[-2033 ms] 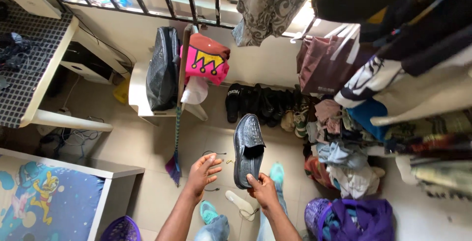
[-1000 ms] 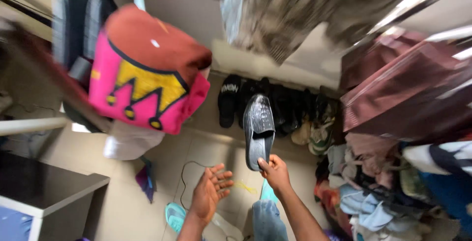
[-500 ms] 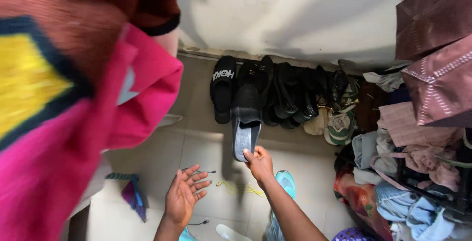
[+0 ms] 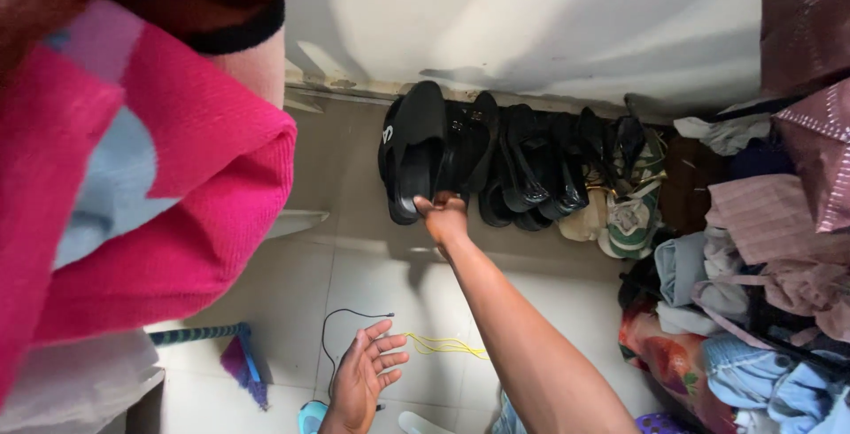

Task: Organizing shoes, moving a laundry basket, and sweeping the floor in a bedroom.

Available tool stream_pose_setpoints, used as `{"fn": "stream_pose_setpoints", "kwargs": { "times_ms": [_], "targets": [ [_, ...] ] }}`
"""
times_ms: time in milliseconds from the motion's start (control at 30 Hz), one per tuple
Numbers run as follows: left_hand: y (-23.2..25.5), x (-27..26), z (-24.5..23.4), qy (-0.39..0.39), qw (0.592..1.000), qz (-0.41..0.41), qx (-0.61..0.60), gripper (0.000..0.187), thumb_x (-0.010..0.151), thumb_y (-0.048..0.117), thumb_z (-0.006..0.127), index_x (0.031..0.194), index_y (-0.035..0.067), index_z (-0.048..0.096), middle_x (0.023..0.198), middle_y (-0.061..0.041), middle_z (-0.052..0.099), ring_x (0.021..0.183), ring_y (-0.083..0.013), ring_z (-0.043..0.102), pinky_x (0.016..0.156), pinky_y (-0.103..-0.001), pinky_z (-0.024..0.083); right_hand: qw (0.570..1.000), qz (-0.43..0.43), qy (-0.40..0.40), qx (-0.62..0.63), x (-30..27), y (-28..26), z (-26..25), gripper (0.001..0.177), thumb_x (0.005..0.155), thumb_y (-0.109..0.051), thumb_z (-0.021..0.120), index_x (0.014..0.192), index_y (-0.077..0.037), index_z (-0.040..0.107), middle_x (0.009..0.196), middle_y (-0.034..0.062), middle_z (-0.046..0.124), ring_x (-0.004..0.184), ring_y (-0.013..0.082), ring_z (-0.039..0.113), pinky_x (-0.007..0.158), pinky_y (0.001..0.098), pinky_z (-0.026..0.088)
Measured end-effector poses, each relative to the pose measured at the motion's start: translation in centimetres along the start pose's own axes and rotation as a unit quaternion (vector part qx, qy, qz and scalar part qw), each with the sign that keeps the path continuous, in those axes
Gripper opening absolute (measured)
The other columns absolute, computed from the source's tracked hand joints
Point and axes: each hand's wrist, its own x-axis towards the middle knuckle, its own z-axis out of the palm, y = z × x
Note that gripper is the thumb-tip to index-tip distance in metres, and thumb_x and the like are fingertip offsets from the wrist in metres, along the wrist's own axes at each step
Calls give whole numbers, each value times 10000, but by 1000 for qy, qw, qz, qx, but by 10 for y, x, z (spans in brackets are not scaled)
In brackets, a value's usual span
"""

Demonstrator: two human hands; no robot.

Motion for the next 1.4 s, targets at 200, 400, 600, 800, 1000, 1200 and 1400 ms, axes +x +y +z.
{"fn": "stream_pose_setpoints", "kwargs": {
  "times_ms": [200, 400, 600, 800, 1000, 1200, 1400],
  "targets": [
    [3, -3, -7, 15, 1000, -2, 28, 731, 939, 625, 359, 1423, 110, 546, 1228, -117, 697, 1045, -228, 637, 876, -378, 476, 997, -30, 38, 52, 58, 56, 37, 498, 763, -173, 871, 1198, -29, 677, 959, 54, 699, 858, 173, 640, 791, 311, 538],
    [5, -13, -4, 23, 1000, -3, 20, 706, 945, 604, 380, 1405, 100, 563, 1215, -108, 710, 1028, -213, 647, 878, -370, 476, 992, -31, 51, -114, 44, 38, 30, 590, 781, -168, 846, 1315, -57, 621, 1088, 112, 709, 1001, 251, 673, 917, 360, 536],
    [2, -14, -6, 22, 1000, 1, 4, 689, 945, 598, 390, 1389, 101, 567, 1206, -103, 709, 1017, -207, 650, 865, -368, 477, 991, -60, -27, -115, 5, 23, 13, 645, 828, -243, 824, 1395, -70, 570, 1207, 150, 679, 1087, 268, 642, 944, 383, 508],
    [6, -14, -16, 7, 999, 29, -22, 686, 955, 593, 384, 1393, 94, 554, 1208, -124, 708, 1018, -225, 662, 862, -375, 488, 995, 11, -68, -79, -31, -6, 0, 675, 845, -298, 785, 1426, -70, 530, 1197, 94, 718, 1012, 214, 697, 921, 338, 530],
    [28, -23, -12, -18, 994, 64, -87, 756, 966, 633, 336, 1398, 47, 543, 1201, -178, 697, 987, -263, 662, 833, -389, 508, 995, -1, -83, 62, -37, 18, -14, 622, 955, -347, 736, 1437, -29, 503, 1145, 68, 760, 1063, 146, 673, 959, 281, 486],
    [44, -27, -8, -37, 990, 89, -103, 812, 956, 676, 303, 1388, 26, 527, 1198, -187, 690, 1009, -282, 669, 839, -398, 506, 973, 115, -82, 181, -59, -15, -45, 533, 996, -407, 649, 1412, -81, 588, 1152, 39, 630, 1004, 159, 557, 815, 371, 531],
    [53, -29, -1, -55, 989, 99, -94, 811, 956, 681, 299, 1395, 38, 526, 1203, -178, 687, 1014, -290, 664, 847, -409, 501, 955, 145, -69, 249, -61, -31, -64, 570, 995, -503, 535, 1450, -160, 505, 1276, 31, 656, 1137, 173, 608, 881, 366, 530]
  ]
}}
